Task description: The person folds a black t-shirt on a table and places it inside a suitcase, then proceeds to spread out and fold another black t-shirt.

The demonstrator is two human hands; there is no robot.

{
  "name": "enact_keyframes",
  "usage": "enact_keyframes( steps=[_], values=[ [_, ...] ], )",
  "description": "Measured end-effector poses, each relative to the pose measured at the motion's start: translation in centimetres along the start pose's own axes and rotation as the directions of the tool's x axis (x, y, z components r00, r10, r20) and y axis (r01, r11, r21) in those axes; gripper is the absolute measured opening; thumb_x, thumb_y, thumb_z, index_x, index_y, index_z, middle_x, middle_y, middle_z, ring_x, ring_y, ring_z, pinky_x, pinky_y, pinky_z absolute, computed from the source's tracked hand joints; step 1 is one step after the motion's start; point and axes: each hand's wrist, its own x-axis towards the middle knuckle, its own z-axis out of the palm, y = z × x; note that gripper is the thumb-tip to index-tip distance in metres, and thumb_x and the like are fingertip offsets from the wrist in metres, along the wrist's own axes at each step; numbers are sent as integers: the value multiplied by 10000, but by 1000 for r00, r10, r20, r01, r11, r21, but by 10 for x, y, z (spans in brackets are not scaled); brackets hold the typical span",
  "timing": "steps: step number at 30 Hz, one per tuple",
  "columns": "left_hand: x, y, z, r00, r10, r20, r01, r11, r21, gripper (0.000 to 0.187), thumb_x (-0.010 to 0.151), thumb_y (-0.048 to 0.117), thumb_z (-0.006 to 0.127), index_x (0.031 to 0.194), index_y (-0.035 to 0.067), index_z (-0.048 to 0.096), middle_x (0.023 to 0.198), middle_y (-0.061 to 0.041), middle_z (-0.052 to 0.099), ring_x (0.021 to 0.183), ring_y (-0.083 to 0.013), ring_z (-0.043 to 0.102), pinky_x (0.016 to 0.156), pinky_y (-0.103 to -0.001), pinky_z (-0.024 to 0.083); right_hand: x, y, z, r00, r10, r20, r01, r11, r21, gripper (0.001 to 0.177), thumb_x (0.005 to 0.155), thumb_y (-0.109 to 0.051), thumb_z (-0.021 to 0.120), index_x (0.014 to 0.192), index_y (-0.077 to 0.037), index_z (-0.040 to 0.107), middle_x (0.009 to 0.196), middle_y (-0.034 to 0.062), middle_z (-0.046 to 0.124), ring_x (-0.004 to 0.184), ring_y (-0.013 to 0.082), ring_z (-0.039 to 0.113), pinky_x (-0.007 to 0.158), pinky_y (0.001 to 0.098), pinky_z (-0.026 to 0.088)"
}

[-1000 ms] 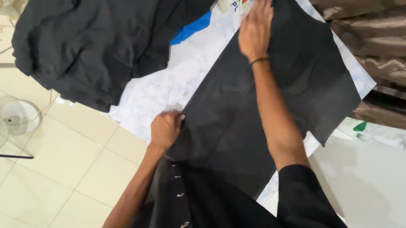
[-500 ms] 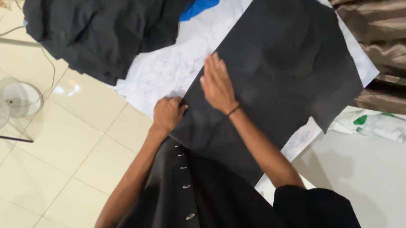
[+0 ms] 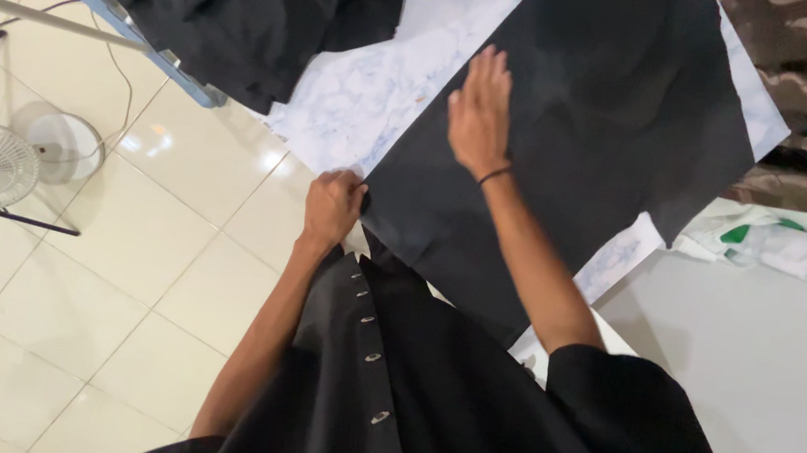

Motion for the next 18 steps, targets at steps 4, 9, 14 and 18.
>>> enact_keyframes(
  steps=[4, 9, 14, 18],
  values=[
    [-4, -7, 2, 999, 48, 0, -48, 999, -6, 97, 881, 70, 736, 878, -8, 678, 866, -187, 694, 838, -419, 625, 776, -508, 498, -66, -88, 1, 995, -88, 56, 80, 988, 130, 638, 1042, -148, 579, 1539, 152, 315, 1635, 331, 264, 1545, 482, 238, 1267, 564, 218],
    [-25, -10, 5, 986, 123, -116, -116, 991, 67, 80, 892, 69, 742, 902, 28, 674, 851, -146, 685, 807, -381, 621, 746, -501, 485, -120, -148, -1, 984, -122, 132, 80, 955, 285, 580, 1032, -157, 552, 1519, 124, 410, 1633, 309, 329, 1551, 461, 263, 1267, 547, 230],
    [-45, -19, 4, 985, 58, -163, -70, 995, -67, 115, 909, 51, 744, 967, 34, 646, 870, -125, 675, 794, -330, 628, 732, -458, 500, -102, -102, -14, 991, -57, 124, 42, 991, 125, 532, 1039, -152, 521, 1487, 121, 437, 1614, 291, 344, 1543, 450, 263, 1289, 543, 219],
    [-56, -36, 12, 978, -167, -128, 107, 919, -379, 214, 887, 59, 790, 970, 47, 593, 900, -78, 692, 808, -219, 705, 638, -364, 521, -79, -54, -5, 996, 86, 15, -86, 996, 32, 541, 1105, -154, 489, 1547, 135, 375, 1640, 320, 290, 1541, 471, 230, 1268, 554, 207]
  ],
)
